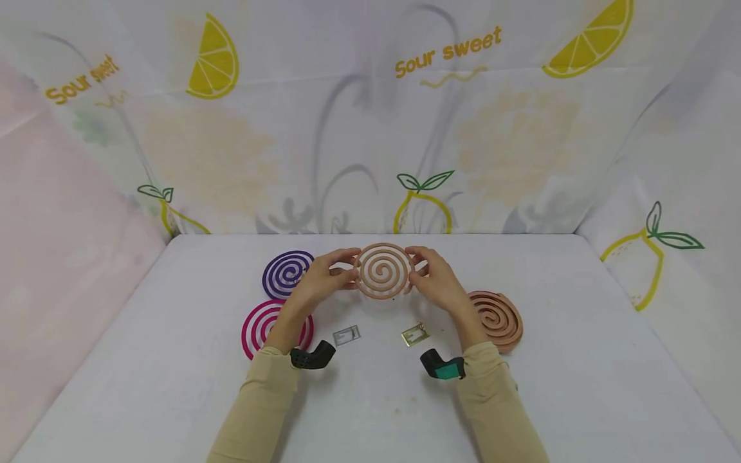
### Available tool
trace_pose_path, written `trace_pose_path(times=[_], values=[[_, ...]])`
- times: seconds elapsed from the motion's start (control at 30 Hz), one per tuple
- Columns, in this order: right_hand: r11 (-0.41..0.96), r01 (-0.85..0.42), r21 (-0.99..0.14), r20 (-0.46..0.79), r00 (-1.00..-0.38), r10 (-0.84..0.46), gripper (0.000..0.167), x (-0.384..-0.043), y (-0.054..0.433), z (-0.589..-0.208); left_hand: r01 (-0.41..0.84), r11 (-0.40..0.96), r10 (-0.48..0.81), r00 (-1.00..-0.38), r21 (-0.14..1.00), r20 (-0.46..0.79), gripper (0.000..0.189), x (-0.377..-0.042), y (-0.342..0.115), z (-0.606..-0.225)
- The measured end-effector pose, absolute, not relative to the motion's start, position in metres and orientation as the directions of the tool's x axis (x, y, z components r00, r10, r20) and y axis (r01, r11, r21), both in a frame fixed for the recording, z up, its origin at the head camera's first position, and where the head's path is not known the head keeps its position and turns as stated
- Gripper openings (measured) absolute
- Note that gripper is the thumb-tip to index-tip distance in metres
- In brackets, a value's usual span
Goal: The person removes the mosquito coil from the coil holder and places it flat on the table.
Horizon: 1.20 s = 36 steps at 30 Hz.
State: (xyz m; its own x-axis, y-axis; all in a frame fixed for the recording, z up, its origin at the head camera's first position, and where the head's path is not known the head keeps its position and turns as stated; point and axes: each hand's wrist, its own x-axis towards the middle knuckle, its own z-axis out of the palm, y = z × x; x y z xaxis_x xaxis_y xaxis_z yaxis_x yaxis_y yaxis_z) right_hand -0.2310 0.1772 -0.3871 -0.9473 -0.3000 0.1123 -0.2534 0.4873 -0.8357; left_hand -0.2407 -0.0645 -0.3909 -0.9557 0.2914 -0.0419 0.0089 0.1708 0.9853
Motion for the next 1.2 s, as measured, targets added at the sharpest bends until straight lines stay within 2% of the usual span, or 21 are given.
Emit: trace_pose_path(times=[0.63,0.93,1.2], values=[[0.512,-0.256,-0.820,0.124,-0.953,-0.278,0.044,-0.226,0.189,-0.379,0.019,0.094,0.369,-0.929,0.995,-0.017,0.048,-0.240,-0.057,-0.396],[0.496,-0.252,-0.831,0.127,-0.954,-0.272,0.049,-0.223,0.199,-0.375,0.031,0.034,0.361,-0.933,0.999,0.016,0.041,-0.239,-0.044,-0.399],[0.523,-0.230,-0.821,0.105,-0.961,-0.257,0.046,-0.221,0.207,-0.371,0.082,0.015,0.335,-0.939,0.997,0.072,0.037,-0.237,-0.034,-0.402]])
